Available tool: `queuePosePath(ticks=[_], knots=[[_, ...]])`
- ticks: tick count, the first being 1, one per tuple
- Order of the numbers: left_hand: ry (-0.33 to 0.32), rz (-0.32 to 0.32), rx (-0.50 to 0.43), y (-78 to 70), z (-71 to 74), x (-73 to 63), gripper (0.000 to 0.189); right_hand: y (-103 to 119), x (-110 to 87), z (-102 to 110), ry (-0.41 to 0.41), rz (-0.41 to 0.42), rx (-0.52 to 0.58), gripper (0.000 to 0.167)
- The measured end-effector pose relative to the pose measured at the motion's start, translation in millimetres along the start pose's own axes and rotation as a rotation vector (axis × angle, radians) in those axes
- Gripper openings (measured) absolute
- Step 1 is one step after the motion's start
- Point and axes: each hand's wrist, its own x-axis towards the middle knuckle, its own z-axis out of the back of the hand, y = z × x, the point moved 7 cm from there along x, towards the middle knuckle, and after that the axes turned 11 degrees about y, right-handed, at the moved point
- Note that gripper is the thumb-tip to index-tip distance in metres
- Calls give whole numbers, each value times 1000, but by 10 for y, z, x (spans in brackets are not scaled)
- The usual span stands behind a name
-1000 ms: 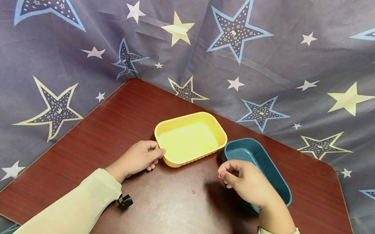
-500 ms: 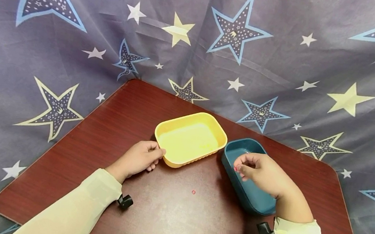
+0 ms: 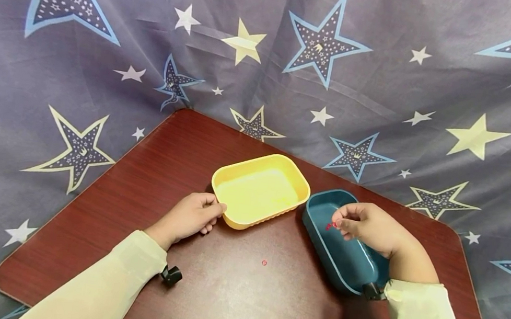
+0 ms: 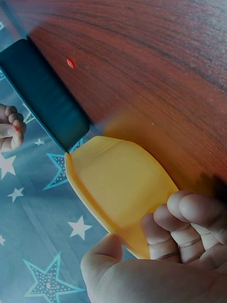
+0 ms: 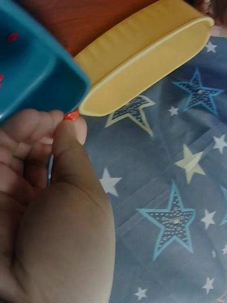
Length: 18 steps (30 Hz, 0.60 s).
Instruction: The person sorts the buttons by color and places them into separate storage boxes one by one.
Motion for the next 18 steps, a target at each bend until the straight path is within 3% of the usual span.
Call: queuePosePath(ticks=[18], knots=[[-2, -1, 14, 40, 11, 13, 43, -264, 252, 97, 148, -73, 2, 12]])
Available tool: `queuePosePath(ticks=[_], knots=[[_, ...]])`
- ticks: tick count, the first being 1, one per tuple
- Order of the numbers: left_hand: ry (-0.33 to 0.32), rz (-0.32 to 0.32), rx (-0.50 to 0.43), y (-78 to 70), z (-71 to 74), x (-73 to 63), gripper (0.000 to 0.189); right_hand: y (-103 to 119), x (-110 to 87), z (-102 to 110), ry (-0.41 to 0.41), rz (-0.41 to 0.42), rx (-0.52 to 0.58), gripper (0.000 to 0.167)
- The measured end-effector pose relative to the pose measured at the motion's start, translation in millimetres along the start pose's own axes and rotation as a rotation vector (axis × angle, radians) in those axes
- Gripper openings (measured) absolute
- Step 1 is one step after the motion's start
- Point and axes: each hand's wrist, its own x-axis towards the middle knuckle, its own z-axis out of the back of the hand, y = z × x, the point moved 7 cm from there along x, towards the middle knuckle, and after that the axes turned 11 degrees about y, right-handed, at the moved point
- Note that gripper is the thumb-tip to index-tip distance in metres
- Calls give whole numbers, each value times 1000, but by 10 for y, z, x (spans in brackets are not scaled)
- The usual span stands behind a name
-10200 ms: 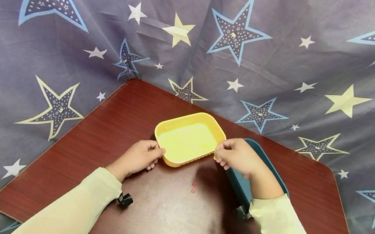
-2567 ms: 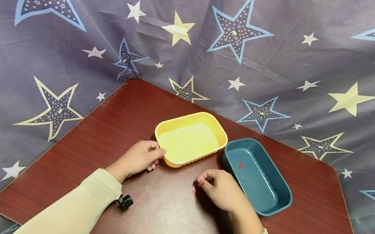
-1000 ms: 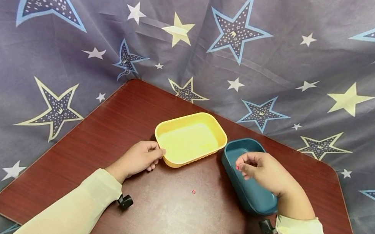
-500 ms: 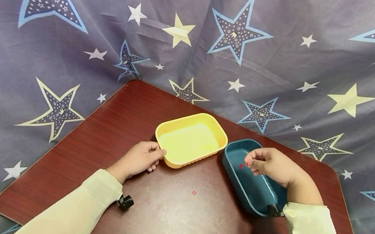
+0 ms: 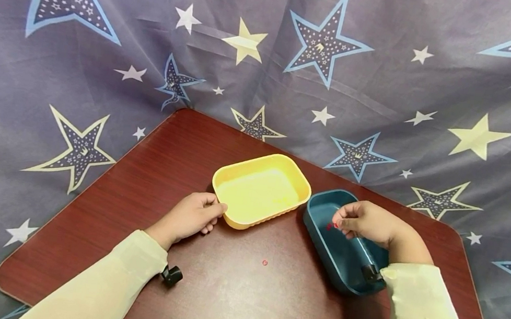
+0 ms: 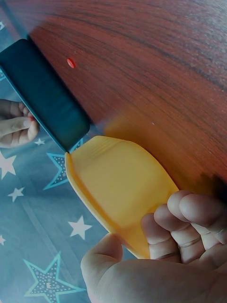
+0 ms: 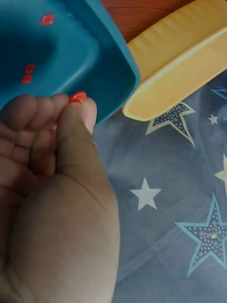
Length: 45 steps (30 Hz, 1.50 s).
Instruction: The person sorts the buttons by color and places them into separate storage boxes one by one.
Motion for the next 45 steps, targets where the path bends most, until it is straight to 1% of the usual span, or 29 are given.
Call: queuePosePath(ticks=[8, 16, 20, 23, 29, 35, 40, 45], knots=[[-3, -4, -4, -1, -10, 10, 42, -119, 97, 9, -33, -60, -12, 18], [5, -4, -10, -22, -21, 2, 44, -187, 112, 0, -62, -105, 26, 22], [5, -3, -10, -11, -22, 8, 43, -216, 101, 14, -82, -112, 24, 23], [3, 1, -11, 11, -18, 6, 42, -202, 80, 21, -93, -99, 14, 24], [3, -2, -12, 20, -18, 6, 43, -89, -42, 61, -131, -64, 3, 24], [1, 1, -14, 12, -18, 14, 42, 100, -203, 82, -206, -30, 12, 25], [0, 2, -16, -11, -12, 9, 42, 259, -268, -26, -233, 5, 16, 25], [-2, 6, -12, -8, -8, 5, 40, 421, -251, -220, -229, 32, -40, 20]])
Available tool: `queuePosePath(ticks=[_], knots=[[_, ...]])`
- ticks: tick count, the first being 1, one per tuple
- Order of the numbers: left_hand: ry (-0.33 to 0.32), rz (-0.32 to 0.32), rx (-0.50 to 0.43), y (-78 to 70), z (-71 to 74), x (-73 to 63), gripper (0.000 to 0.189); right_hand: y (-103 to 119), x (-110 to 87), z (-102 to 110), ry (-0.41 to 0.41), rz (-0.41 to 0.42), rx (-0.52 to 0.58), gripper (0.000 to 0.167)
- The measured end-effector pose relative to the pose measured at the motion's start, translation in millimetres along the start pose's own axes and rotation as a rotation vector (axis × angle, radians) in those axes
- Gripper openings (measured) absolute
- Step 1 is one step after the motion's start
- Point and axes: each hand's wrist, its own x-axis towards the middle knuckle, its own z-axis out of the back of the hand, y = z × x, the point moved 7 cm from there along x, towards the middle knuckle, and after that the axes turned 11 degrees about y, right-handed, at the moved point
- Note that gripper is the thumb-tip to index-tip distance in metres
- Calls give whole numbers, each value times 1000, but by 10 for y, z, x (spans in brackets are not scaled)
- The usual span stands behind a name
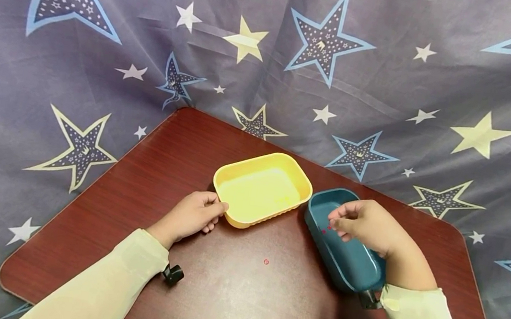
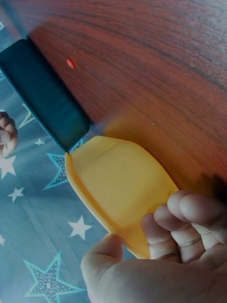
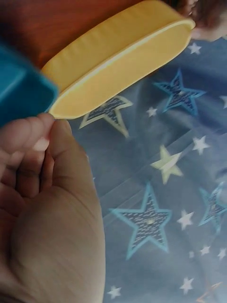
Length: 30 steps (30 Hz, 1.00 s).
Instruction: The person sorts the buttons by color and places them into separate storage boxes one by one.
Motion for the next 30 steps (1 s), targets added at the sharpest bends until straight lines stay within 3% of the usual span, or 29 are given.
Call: queuePosePath(ticks=[7, 14, 23, 30], knots=[[-5, 4, 14, 1, 16, -7, 41, 189, -17, -277, -8, -1, -130, 16], [1, 8, 13, -5, 7, -18, 42, 289, 12, -630, 6, 45, -166, 6], [-7, 0, 12, 28, 6, -32, 42, 242, 199, -1126, -15, 116, -235, 10], [0, -4, 17, 5, 9, -15, 44, 166, 313, -1392, -47, 141, -221, 10]])
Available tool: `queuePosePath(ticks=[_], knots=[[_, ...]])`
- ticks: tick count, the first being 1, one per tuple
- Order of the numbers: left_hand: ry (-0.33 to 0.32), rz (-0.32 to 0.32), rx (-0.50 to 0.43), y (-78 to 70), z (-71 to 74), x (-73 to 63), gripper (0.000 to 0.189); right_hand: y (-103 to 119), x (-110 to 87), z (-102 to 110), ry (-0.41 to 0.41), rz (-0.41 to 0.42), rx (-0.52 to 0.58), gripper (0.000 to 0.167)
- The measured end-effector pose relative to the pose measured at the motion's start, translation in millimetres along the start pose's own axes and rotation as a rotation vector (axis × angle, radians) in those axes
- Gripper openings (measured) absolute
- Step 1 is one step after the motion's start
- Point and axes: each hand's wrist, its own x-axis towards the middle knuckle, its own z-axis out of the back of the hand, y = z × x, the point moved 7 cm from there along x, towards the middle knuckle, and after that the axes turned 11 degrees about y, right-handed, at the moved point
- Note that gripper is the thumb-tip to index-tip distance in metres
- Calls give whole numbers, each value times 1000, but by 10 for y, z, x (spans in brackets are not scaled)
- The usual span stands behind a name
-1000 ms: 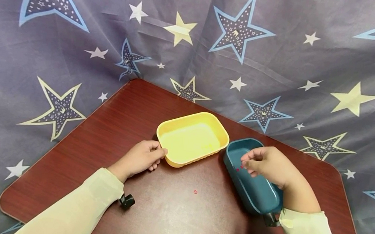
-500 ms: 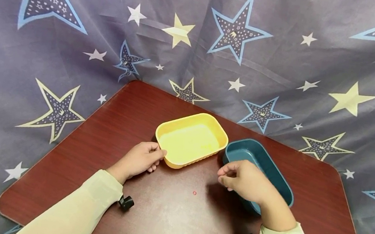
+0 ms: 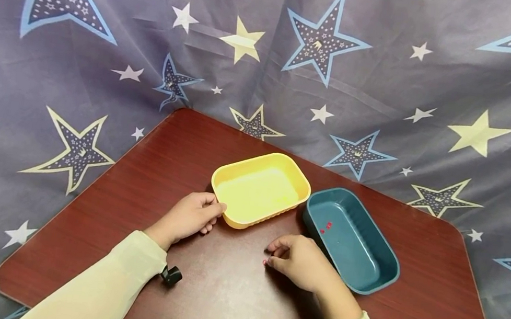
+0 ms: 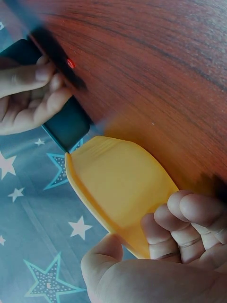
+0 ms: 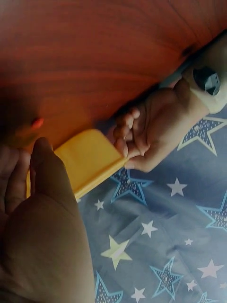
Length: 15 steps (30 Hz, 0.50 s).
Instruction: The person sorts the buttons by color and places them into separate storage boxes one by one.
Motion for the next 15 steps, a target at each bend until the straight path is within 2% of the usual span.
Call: queuePosePath(ticks=[6, 15], knots=[[1, 5, 5, -14, -5, -2, 43, 8, 14, -122, -55, -1, -65, 11], [0, -2, -9, -10, -3, 8, 42, 33, -12, -188, -142, 23, -149, 12]])
